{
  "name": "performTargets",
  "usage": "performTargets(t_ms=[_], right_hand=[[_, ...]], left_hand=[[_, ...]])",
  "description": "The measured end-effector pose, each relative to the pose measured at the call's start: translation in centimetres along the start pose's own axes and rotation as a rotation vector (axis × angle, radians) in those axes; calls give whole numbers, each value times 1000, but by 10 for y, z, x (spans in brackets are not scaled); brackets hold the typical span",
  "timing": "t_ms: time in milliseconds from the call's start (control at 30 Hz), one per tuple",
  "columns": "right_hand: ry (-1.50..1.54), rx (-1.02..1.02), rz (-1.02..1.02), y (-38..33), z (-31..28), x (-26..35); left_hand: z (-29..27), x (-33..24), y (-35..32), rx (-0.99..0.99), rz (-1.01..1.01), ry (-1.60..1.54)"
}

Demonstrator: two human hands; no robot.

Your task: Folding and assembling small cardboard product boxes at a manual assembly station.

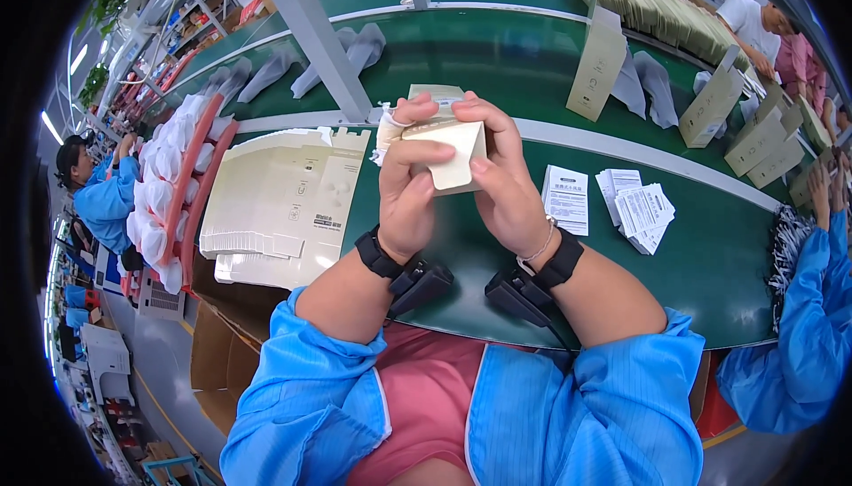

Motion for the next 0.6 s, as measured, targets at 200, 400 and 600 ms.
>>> performTargets(t_ms=[200, 400, 600], right_hand=[[-291, -38, -122, -1, -2, -3], [-489, -26, -251, -2, -10, -2], [-1063, 406, -212, 1, -9, 18]], left_hand=[[3, 4, -5, 37, 35, 101], [10, 7, -3, -83, -22, 121], [-9, 64, -20, -481, -963, -1059]])
Point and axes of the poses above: each hand's wrist, its own y-axis towards the middle knuckle, its own z-axis out of the palm, x = y × z, the point moved 4 cm from there along y, towards the middle knuckle, and after that the axes turned 3 degrees about -y, right-handed, at the moved point
